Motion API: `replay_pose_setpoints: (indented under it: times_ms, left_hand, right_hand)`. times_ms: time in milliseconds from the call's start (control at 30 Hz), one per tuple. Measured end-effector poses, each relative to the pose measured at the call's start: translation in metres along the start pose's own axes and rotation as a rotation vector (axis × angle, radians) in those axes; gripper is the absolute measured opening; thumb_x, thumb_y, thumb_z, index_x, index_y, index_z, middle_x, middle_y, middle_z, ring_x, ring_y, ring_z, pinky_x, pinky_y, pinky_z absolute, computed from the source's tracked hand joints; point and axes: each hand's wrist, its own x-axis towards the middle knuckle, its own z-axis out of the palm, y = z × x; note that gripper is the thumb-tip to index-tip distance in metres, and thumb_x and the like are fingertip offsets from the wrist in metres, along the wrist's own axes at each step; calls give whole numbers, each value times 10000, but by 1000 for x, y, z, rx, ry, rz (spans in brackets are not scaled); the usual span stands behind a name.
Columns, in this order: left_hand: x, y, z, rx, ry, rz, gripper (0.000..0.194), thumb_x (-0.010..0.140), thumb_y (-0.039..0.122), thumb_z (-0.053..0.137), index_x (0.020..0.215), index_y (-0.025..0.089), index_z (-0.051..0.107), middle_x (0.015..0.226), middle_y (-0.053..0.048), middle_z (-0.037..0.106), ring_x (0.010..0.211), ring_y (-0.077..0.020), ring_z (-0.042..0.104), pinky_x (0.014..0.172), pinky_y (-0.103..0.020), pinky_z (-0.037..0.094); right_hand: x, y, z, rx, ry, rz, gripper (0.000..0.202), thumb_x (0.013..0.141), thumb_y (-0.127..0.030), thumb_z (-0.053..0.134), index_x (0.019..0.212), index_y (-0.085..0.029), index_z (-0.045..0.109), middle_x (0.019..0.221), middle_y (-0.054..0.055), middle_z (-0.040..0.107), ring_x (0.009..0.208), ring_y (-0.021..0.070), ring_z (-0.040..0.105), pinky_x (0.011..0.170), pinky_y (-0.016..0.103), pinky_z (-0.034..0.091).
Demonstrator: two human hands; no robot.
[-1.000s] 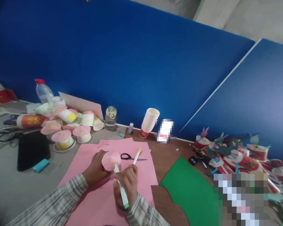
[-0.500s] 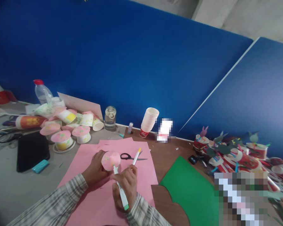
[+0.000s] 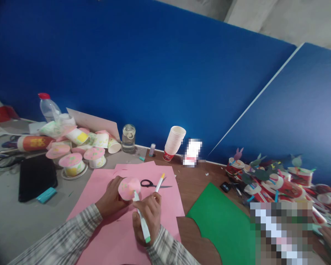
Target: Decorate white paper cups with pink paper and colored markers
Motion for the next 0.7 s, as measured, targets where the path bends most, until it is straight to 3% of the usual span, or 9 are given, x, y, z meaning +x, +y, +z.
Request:
replay_pose_setpoints:
  times_ms: [700]
  left_hand:
    - [-1,-2,0,15,-9,9,540,471,258,654,986,256,493,844,5,518,856,-231,501,826,-418,419]
  right_hand:
    - [-6,-3,1,48,-52,-51,189,835,-273,450,789,-199,618,615,-28,567,563,144,523,690,368,410]
